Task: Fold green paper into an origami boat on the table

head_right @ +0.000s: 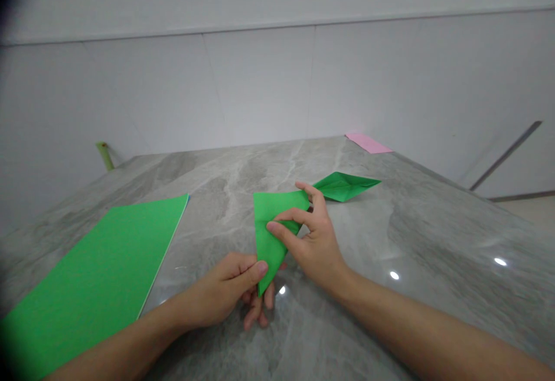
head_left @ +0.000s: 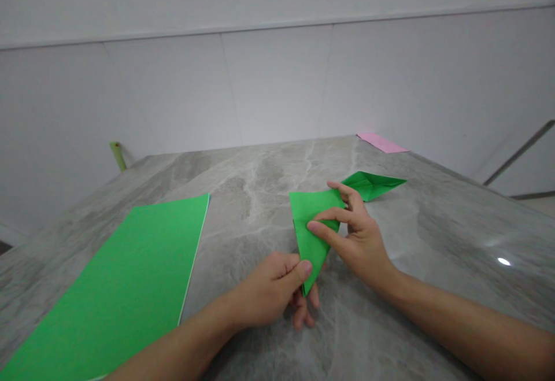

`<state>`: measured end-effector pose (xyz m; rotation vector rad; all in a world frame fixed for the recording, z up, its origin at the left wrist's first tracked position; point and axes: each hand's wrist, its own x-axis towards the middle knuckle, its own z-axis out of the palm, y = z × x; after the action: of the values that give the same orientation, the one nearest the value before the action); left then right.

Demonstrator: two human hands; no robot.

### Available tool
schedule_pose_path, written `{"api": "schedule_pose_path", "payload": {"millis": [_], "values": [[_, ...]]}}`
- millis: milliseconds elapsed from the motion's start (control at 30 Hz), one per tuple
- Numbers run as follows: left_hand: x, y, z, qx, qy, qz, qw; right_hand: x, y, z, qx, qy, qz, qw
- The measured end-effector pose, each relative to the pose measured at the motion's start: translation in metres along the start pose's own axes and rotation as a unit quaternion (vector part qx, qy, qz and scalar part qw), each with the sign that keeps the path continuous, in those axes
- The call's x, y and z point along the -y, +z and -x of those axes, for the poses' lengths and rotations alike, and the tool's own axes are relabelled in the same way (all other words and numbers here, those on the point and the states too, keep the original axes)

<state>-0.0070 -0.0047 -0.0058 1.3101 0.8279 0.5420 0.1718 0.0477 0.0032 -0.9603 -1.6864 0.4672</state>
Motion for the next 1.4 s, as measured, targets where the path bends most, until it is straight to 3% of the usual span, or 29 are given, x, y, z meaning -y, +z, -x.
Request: {"api": "schedule_pose_path", "payload": {"millis": [133,267,333,500,733,1167,1400], "values": [[-0.003,0.001,0.000,-0.057,0.006,-0.018,0.998,-0.001,0.001,0.001,-0.013,0.021,-0.004,1.000],[-0.003,-0.002,-0.001,-0.121,0.049,-0.021,0.991,-0.004,0.005,0.000,-0.033,0.087,-0.046,0.995],[-0.004,-0.003,-0.002,-0.140,0.068,-0.020,0.988,-0.004,0.007,-0.001,0.001,0.125,-0.083,0.989],[-0.005,-0.002,-0.001,-0.147,0.084,-0.029,0.985,0.006,0.006,-0.001,0.192,0.205,-0.214,0.936],[-0.001,-0.002,-0.004,-0.137,0.098,-0.045,0.985,0.014,0.006,0.000,0.234,0.237,-0.329,0.884],[0.002,-0.004,-0.004,-0.164,0.094,-0.065,0.980,0.011,0.007,0.000,0.212,0.240,-0.326,0.889],[-0.007,-0.005,-0.001,-0.263,0.140,-0.112,0.948,0.013,0.006,0.001,0.229,0.239,-0.319,0.888]]}}
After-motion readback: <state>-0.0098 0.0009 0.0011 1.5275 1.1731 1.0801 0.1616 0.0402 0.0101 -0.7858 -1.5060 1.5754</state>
